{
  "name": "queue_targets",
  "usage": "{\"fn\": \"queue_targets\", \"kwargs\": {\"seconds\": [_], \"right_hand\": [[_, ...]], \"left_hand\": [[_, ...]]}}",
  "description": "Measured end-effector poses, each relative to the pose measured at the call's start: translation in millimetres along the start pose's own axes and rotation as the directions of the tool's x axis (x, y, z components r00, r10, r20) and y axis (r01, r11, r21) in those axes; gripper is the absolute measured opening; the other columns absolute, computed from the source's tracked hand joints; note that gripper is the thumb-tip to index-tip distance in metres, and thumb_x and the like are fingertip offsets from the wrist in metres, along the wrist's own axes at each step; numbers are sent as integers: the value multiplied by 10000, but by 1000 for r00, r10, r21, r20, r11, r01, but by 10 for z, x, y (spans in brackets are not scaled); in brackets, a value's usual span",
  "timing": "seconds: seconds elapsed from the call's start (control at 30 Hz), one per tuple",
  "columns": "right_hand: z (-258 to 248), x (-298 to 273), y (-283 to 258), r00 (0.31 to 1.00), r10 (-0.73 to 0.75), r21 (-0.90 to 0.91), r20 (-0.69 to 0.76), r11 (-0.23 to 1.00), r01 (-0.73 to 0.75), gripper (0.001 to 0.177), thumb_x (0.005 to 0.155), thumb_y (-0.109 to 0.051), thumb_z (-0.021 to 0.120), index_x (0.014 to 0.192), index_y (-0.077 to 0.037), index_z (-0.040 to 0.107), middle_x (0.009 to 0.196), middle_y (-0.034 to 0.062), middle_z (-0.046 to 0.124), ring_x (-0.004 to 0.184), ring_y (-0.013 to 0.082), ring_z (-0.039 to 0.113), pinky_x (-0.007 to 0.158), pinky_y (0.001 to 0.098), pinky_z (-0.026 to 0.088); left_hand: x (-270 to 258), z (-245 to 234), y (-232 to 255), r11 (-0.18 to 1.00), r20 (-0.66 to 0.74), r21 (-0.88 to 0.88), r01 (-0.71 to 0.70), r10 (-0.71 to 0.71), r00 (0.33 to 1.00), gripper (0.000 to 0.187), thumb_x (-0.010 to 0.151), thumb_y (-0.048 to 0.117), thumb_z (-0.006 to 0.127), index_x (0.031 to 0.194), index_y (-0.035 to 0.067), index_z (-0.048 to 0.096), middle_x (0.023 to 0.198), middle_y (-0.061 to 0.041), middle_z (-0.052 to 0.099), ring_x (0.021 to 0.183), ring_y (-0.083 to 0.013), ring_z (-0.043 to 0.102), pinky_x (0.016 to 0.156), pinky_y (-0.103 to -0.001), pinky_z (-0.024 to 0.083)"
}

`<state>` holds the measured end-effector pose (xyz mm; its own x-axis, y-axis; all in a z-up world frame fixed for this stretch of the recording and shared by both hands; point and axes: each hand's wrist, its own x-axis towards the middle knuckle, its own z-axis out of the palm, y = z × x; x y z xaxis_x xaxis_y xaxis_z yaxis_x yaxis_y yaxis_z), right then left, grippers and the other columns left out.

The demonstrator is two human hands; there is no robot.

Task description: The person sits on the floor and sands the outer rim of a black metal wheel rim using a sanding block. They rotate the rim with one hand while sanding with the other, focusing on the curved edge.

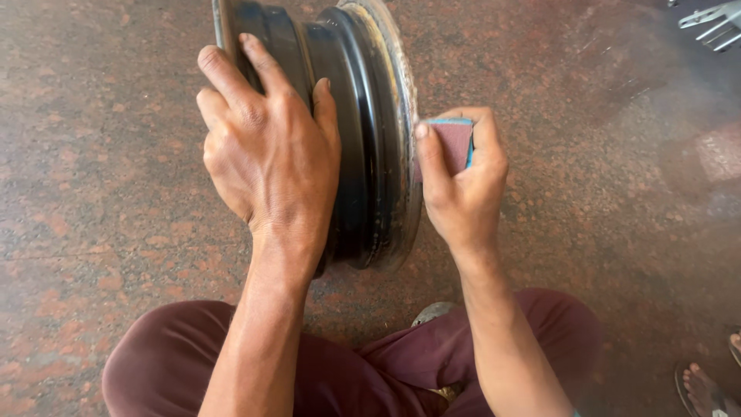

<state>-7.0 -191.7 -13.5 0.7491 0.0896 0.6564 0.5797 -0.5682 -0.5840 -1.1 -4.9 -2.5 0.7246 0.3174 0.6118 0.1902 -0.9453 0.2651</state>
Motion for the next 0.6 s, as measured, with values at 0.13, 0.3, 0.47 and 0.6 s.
{"fn": "queue_targets", "kwargs": {"seconds": [0.13, 0.3, 0.47, 0.6], "right_hand": [[120, 180, 137, 999, 52, 34, 10, 998, -53, 144, 1079, -150, 648, 1057, -51, 546, 809, 59, 642, 621, 118, 641, 480, 243, 528], [52, -111, 20, 1000, 11, 3, -20, 1000, -11, 134, 1099, -154, 616, 1108, -52, 530, 852, 68, 664, 667, 119, 655, 522, 236, 540], [161, 257, 246, 997, 72, 133, 42, 988, -77, 135, 1103, -155, 628, 1090, -51, 543, 832, 77, 663, 646, 133, 657, 519, 247, 559], [61, -106, -65, 1000, 5, 25, -15, 1000, -5, 159, 1115, -175, 610, 1145, -39, 533, 912, 85, 694, 758, 155, 697, 629, 263, 563]], "left_hand": [[21, 8, -11, 1000, 12, -1, -9, 9, 1000, 673, 978, 476, 785, 1367, -52, 636, 1325, -263, 511, 874, -253, 643, 538, -316, 596], [91, 60, -2, 1000, 10, 20, -11, 11, 1000, 684, 982, 502, 776, 1379, -37, 637, 1311, -260, 508, 866, -253, 637, 514, -311, 579], [158, 148, -22, 996, 67, 87, -28, 22, 998, 699, 986, 553, 751, 1386, -10, 646, 1252, -233, 521, 811, -237, 632, 433, -286, 550], [274, 144, -43, 996, 66, 76, -49, 44, 997, 706, 947, 556, 747, 1355, -12, 654, 1217, -253, 533, 782, -245, 635, 428, -287, 552]]}}
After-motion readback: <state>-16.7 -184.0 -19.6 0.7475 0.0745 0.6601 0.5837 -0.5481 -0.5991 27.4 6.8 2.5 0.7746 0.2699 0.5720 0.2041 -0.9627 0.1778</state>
